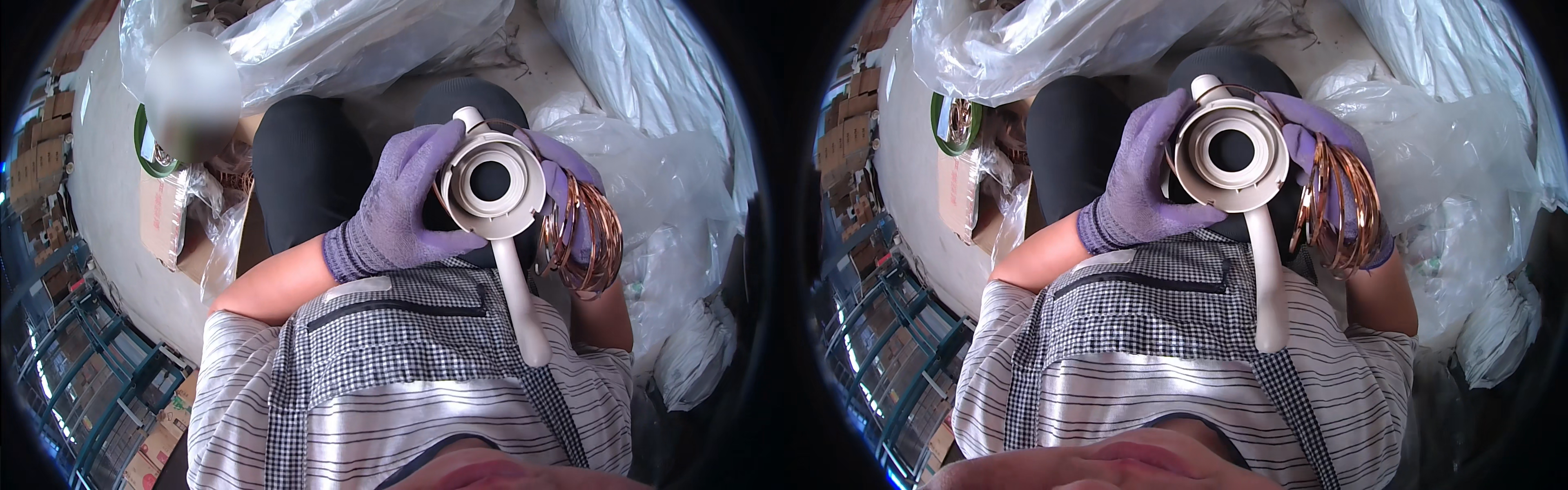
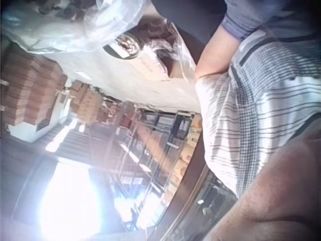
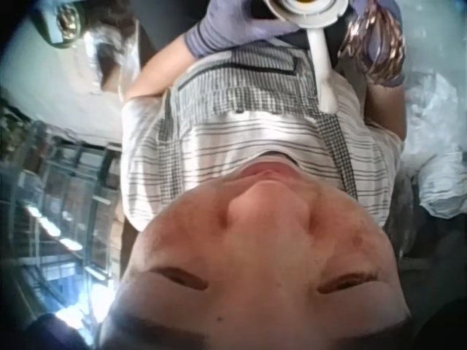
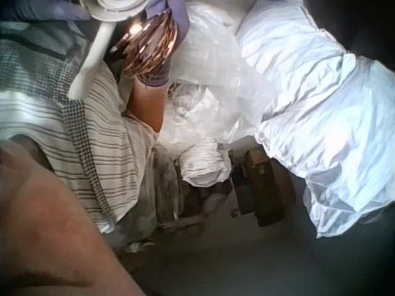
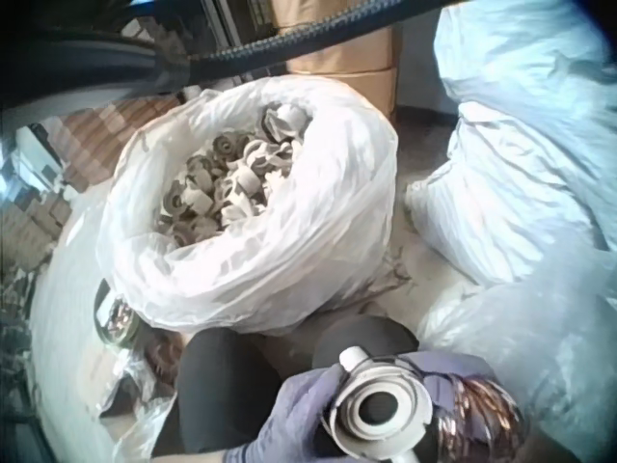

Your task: The person sits on the floor and repeatedly picks up white plastic components from a bag. They insert copper wire rings into the central opening of each component, then place the assembled units into a nearby green container.

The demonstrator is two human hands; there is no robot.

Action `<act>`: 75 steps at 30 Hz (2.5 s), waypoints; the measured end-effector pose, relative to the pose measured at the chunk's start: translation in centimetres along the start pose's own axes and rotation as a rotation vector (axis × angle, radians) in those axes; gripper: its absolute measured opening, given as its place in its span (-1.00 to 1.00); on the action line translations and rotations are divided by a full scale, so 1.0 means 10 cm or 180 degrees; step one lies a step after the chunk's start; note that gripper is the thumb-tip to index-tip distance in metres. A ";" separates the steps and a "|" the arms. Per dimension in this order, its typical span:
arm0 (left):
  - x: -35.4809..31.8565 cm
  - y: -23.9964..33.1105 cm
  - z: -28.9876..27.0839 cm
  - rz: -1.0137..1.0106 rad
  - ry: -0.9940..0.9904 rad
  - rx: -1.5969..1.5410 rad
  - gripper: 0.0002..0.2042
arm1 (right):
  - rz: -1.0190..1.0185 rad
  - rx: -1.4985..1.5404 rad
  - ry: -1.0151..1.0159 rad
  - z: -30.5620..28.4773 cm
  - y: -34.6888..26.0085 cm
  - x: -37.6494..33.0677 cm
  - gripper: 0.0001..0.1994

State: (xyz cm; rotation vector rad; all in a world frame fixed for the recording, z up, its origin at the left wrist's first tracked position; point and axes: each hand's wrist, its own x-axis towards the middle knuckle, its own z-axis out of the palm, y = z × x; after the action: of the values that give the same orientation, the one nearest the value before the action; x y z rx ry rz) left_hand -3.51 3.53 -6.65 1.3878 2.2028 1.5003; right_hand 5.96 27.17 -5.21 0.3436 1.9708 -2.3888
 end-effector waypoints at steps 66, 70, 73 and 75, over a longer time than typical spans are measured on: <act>0.15 0.34 -0.22 -0.1090 0.0260 -0.1552 -0.77 | -0.1267 0.0356 0.1077 -0.05 0.18 -0.34 -0.67; 0.14 0.31 -0.20 -0.1203 0.0288 -0.1843 -0.76 | -0.1323 0.1891 0.1146 0.01 -0.24 -0.47 -0.75; 0.15 0.33 -0.21 -0.1275 0.0264 -0.1962 -0.75 | -0.1585 0.2480 -0.0349 -0.20 -0.20 -0.39 -0.71; 0.15 0.32 -0.21 -0.1277 0.0243 -0.1991 -0.76 | -0.1415 0.2232 -0.0363 -0.28 -0.13 -0.38 -0.70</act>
State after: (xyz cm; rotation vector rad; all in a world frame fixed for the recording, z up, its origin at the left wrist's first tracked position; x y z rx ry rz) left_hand -3.63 3.51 -2.56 0.6620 1.6711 1.8578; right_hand 9.87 29.68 -3.79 -0.2580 1.1889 -3.2340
